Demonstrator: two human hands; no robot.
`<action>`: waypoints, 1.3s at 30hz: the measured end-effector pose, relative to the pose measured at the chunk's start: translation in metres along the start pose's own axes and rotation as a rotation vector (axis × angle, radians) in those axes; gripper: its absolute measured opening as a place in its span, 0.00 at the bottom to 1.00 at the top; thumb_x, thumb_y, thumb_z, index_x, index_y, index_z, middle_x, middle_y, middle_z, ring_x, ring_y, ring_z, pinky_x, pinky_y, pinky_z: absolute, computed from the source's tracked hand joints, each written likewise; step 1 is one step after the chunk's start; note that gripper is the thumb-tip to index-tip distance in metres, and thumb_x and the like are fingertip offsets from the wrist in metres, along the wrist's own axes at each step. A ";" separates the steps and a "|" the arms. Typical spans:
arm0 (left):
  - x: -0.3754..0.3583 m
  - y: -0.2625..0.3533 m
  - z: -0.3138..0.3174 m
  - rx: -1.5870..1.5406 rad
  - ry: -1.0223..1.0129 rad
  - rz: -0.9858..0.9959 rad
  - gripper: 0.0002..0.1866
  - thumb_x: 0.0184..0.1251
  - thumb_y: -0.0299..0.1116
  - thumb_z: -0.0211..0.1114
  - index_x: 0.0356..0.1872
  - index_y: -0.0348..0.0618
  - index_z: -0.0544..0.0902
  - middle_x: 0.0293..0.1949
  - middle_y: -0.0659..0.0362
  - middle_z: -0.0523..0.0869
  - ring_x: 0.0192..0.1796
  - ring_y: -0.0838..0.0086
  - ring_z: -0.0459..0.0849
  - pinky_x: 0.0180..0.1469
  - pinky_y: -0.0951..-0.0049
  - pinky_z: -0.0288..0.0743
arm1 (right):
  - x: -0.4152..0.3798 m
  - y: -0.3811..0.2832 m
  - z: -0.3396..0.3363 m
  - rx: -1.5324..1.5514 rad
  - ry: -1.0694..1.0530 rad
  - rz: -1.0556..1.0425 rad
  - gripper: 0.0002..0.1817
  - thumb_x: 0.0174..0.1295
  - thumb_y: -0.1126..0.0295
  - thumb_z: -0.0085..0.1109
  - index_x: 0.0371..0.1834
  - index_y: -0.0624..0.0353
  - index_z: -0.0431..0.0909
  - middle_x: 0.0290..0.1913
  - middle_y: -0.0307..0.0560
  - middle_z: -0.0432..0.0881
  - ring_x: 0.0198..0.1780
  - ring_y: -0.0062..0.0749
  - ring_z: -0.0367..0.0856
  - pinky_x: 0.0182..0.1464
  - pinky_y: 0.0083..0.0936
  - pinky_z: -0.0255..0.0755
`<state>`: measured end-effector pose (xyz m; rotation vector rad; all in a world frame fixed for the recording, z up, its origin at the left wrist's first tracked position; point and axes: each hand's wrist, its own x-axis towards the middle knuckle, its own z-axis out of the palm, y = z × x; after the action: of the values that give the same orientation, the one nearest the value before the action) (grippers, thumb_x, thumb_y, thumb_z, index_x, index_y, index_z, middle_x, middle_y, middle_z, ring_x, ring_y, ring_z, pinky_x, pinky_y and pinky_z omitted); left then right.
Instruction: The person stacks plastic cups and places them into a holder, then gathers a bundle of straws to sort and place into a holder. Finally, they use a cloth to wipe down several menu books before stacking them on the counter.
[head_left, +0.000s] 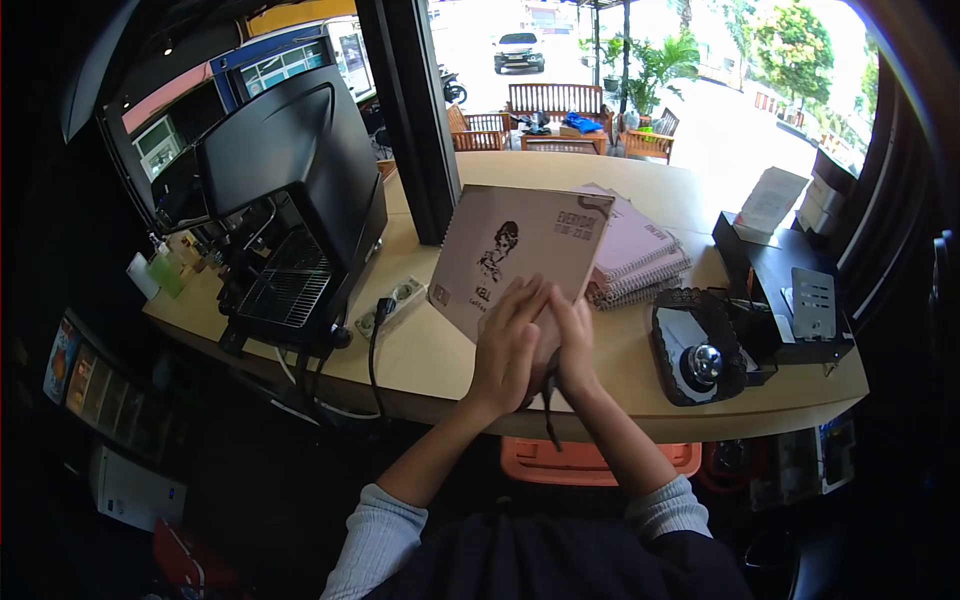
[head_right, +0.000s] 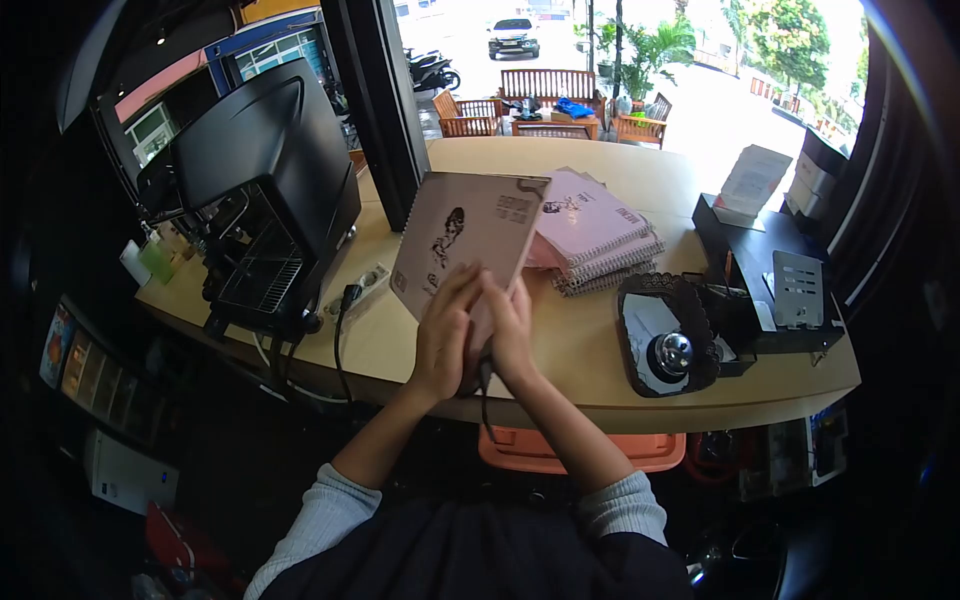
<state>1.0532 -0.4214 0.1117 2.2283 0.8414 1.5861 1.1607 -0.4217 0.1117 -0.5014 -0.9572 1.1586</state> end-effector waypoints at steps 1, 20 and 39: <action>0.001 -0.002 0.004 -0.088 -0.069 -0.017 0.25 0.69 0.43 0.41 0.57 0.33 0.70 0.58 0.46 0.69 0.64 0.56 0.64 0.64 0.62 0.54 | 0.001 -0.007 -0.009 -0.040 0.033 -0.037 0.19 0.65 0.64 0.46 0.54 0.66 0.66 0.48 0.46 0.73 0.49 0.24 0.71 0.52 0.21 0.64; -0.079 -0.142 -0.077 -0.492 0.158 -0.736 0.17 0.69 0.39 0.52 0.41 0.32 0.79 0.31 0.64 0.80 0.35 0.85 0.74 0.39 0.84 0.68 | 0.010 -0.066 -0.118 -0.300 0.567 -0.330 0.12 0.60 0.67 0.57 0.42 0.63 0.76 0.34 0.41 0.80 0.32 0.22 0.78 0.32 0.18 0.74; -0.004 -0.076 -0.006 -0.331 -0.040 -0.440 0.23 0.65 0.44 0.56 0.54 0.37 0.71 0.52 0.51 0.75 0.56 0.67 0.73 0.55 0.66 0.66 | 0.030 -0.038 -0.061 0.148 -0.037 0.351 0.24 0.60 0.62 0.50 0.57 0.64 0.65 0.43 0.51 0.77 0.40 0.34 0.80 0.46 0.27 0.75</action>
<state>1.0239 -0.3644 0.0697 1.6975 0.9048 1.3505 1.2347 -0.3990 0.1194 -0.5436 -0.8261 1.5474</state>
